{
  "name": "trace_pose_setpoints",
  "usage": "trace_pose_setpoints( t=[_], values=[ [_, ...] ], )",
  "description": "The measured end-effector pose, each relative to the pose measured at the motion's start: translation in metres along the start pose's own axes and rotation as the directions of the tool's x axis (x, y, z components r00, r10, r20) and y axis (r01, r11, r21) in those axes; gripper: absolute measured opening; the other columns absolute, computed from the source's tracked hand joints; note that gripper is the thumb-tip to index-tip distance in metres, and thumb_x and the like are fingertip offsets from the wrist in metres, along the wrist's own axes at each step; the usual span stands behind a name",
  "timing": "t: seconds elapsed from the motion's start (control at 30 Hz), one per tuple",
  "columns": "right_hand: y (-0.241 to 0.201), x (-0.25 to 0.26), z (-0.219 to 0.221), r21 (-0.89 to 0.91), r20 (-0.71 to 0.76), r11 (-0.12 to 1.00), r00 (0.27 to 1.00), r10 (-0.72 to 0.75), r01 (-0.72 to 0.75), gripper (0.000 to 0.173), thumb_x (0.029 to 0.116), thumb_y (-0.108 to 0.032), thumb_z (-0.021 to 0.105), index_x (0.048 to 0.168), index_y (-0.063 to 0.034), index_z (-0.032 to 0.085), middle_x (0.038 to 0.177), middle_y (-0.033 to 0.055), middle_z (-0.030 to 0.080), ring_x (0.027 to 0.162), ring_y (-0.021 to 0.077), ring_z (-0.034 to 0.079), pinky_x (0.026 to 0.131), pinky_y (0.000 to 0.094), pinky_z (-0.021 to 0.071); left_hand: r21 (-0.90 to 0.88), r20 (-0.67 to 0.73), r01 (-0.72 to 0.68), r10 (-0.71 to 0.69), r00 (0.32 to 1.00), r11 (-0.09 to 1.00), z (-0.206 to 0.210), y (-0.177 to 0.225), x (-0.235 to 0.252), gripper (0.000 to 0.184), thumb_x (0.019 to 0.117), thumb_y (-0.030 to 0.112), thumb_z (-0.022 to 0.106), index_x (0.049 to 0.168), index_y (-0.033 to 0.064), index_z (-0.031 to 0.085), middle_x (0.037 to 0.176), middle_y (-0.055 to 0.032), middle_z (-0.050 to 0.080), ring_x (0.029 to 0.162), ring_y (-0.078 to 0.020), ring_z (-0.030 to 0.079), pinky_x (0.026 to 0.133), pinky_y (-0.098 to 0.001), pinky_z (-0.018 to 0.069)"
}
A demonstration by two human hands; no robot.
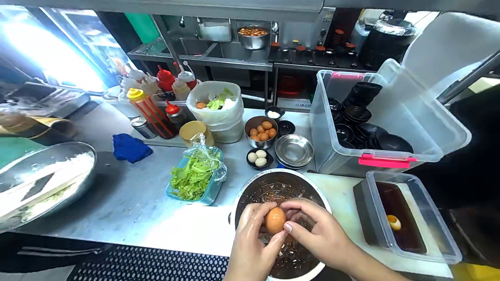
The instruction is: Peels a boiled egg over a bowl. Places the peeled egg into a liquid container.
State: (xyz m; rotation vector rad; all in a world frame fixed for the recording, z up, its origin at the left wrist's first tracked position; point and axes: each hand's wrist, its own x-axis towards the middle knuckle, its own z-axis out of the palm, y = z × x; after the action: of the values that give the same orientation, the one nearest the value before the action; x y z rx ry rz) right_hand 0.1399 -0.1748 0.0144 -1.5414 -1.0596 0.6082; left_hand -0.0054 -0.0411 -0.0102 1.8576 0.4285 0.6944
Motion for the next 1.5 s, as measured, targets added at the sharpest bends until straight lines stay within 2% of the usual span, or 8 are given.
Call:
trace_pose_setpoints(
  t=[0.27, 0.73, 0.83, 0.93, 1.13, 1.27, 1.37, 1.5],
  values=[
    [-0.001, -0.003, 0.006, -0.187, -0.024, 0.982, 0.999, -0.033, 0.027, 0.033, 0.0939, -0.019, 0.065, 0.124, -0.0035, 0.068, 0.115, 0.0059, 0.071, 0.095, 0.0083, 0.070, 0.083, 0.0251, 0.0616, 0.250, -0.026, -0.116, 0.127, 0.992, 0.961, 0.009, -0.001, -0.002, 0.044, 0.0811, 0.024, 0.079, 0.123, 0.0149, 0.071, 0.113, -0.0058, 0.061, 0.094, -0.0062, 0.063, 0.073, -0.0185, 0.0582],
    [0.004, -0.005, 0.012, -0.364, -0.085, 0.931, 0.994, -0.072, 0.037, 0.031, 0.0909, -0.015, 0.060, 0.119, -0.0074, 0.071, 0.109, 0.0022, 0.073, 0.092, 0.0046, 0.069, 0.081, 0.0213, 0.0597, 0.452, 0.003, -0.214, 0.238, 0.971, 0.866, 0.016, -0.001, -0.005, 0.038, 0.0884, 0.026, 0.076, 0.123, 0.0115, 0.070, 0.121, -0.0101, 0.067, 0.113, -0.0162, 0.066, 0.093, -0.0298, 0.0588],
    [0.003, -0.003, 0.010, -0.341, -0.123, 0.940, 0.991, -0.051, 0.006, 0.029, 0.0900, -0.010, 0.056, 0.113, -0.0101, 0.073, 0.102, -0.0002, 0.073, 0.080, 0.0020, 0.066, 0.071, 0.0185, 0.0566, 0.402, -0.009, -0.215, 0.239, 0.971, 0.890, 0.015, -0.001, -0.005, 0.039, 0.0887, 0.028, 0.077, 0.123, 0.0103, 0.069, 0.122, -0.0086, 0.067, 0.116, -0.0151, 0.065, 0.097, -0.0281, 0.0575],
    [0.001, 0.002, 0.003, -0.137, -0.100, 0.986, 0.991, 0.085, -0.098, 0.024, 0.0926, -0.008, 0.056, 0.110, -0.0106, 0.072, 0.098, -0.0009, 0.072, 0.076, 0.0045, 0.066, 0.068, 0.0218, 0.0576, 0.217, 0.000, -0.147, 0.151, 0.989, 0.965, 0.009, -0.001, -0.003, 0.048, 0.0866, 0.034, 0.081, 0.124, 0.0082, 0.068, 0.123, -0.0067, 0.068, 0.114, -0.0130, 0.066, 0.095, -0.0276, 0.0592],
    [-0.005, 0.006, -0.003, 0.132, -0.022, 0.976, 0.984, 0.177, -0.173, 0.028, 0.0971, -0.004, 0.043, 0.103, -0.0075, 0.070, 0.096, 0.0030, 0.071, 0.078, 0.0110, 0.067, 0.067, 0.0264, 0.0580, -0.169, 0.054, 0.078, -0.069, 0.996, 0.983, -0.005, 0.002, 0.002, 0.061, 0.0821, 0.026, 0.087, 0.133, 0.0030, 0.061, 0.125, -0.0119, 0.067, 0.103, -0.0237, 0.071, 0.086, -0.0358, 0.0648],
    [-0.006, 0.007, -0.004, 0.111, 0.017, 0.981, 0.987, 0.161, -0.162, 0.024, 0.1018, -0.015, 0.049, 0.113, -0.0081, 0.069, 0.106, 0.0019, 0.070, 0.094, 0.0098, 0.067, 0.081, 0.0270, 0.0570, -0.224, 0.078, 0.069, -0.052, 0.996, 0.972, -0.005, 0.002, 0.004, 0.064, 0.0851, 0.022, 0.084, 0.138, -0.0002, 0.057, 0.128, -0.0150, 0.066, 0.107, -0.0263, 0.070, 0.088, -0.0380, 0.0647],
    [-0.008, 0.009, -0.002, 0.104, 0.074, 0.971, 0.975, 0.210, -0.217, 0.027, 0.0992, -0.021, 0.059, 0.122, -0.0082, 0.066, 0.109, 0.0029, 0.070, 0.092, 0.0103, 0.068, 0.079, 0.0264, 0.0589, -0.212, 0.103, 0.029, -0.007, 0.995, 0.977, -0.006, -0.002, 0.004, 0.058, 0.0887, 0.022, 0.081, 0.139, 0.0016, 0.058, 0.132, -0.0147, 0.064, 0.112, -0.0273, 0.069, 0.092, -0.0392, 0.0635],
    [-0.006, 0.009, 0.000, 0.131, 0.103, 0.963, 0.969, 0.225, -0.237, 0.026, 0.0980, -0.017, 0.059, 0.122, -0.0076, 0.065, 0.108, 0.0031, 0.070, 0.088, 0.0101, 0.068, 0.077, 0.0267, 0.0594, -0.097, 0.106, -0.033, 0.044, 0.993, 0.995, -0.006, -0.006, 0.003, 0.052, 0.0901, 0.026, 0.079, 0.137, 0.0101, 0.065, 0.134, -0.0087, 0.065, 0.117, -0.0228, 0.067, 0.095, -0.0370, 0.0618]
  ],
)
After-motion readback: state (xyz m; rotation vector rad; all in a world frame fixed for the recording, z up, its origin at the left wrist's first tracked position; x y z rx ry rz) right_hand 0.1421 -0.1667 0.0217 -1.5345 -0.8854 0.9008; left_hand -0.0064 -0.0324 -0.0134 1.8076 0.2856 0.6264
